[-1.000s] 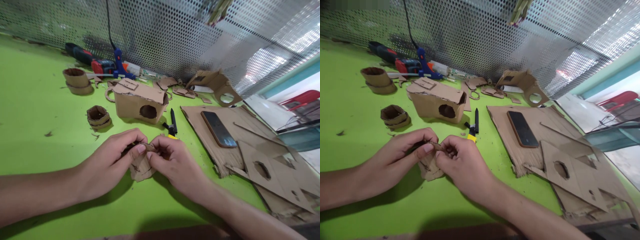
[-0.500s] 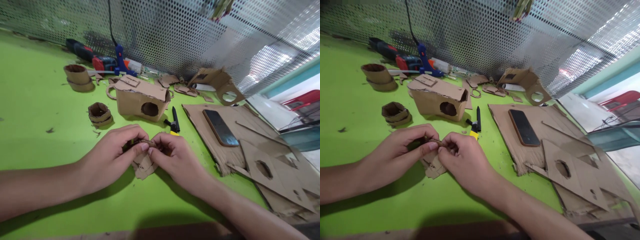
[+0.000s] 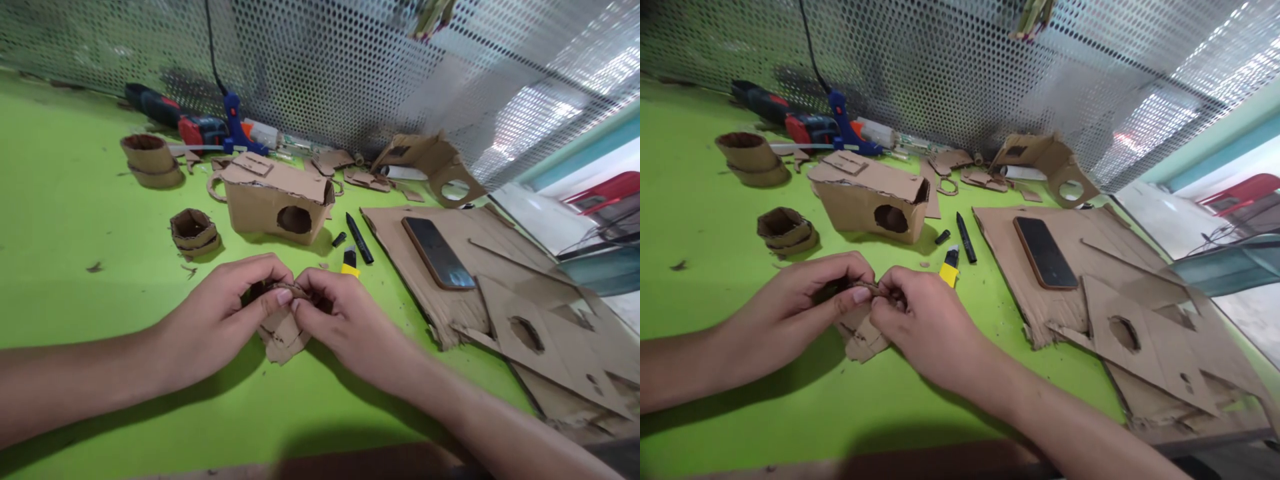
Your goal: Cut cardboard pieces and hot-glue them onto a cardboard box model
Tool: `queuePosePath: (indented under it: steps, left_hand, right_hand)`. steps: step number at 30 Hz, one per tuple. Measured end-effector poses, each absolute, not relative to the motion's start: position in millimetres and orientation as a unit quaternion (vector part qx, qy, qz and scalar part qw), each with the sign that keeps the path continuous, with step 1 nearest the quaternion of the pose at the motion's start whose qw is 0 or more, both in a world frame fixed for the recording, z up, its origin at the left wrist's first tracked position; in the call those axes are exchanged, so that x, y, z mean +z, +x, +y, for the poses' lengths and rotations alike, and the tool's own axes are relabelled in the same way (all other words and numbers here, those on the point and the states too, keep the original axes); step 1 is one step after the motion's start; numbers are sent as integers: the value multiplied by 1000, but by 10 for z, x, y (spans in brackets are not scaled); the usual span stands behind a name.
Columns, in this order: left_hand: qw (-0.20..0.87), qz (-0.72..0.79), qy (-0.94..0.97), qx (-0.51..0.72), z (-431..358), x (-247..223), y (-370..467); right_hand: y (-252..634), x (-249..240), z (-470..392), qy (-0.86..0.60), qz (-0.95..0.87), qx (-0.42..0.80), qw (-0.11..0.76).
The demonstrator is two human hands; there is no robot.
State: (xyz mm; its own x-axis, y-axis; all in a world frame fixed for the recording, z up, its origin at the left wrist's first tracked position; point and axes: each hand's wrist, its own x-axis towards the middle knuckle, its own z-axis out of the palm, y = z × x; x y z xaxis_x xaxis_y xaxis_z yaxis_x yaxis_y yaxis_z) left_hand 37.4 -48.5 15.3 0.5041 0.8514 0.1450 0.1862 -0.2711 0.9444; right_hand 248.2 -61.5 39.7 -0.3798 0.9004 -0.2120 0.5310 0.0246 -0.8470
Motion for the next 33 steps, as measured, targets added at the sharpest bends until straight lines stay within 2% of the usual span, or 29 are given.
queuePosePath:
  steps: [6, 13, 21, 27, 33]
  left_hand:
    - [397, 370, 766, 344, -478, 151, 357]
    - [536, 414, 660, 324, -453, 137, 383]
    - [571, 412, 633, 322, -436, 114, 381]
    - [580, 373, 648, 323, -426, 113, 369]
    - [591, 354, 660, 301, -425, 82, 356]
  right_hand:
    - [2432, 359, -614, -548, -690, 429, 199]
    - [2446, 277, -586, -520, -682, 439, 268]
    - [2504, 294, -555, -451, -583, 579, 348]
    - [2525, 327, -535, -444, -532, 630, 351]
    - [2565, 420, -519, -438, -511, 672, 309]
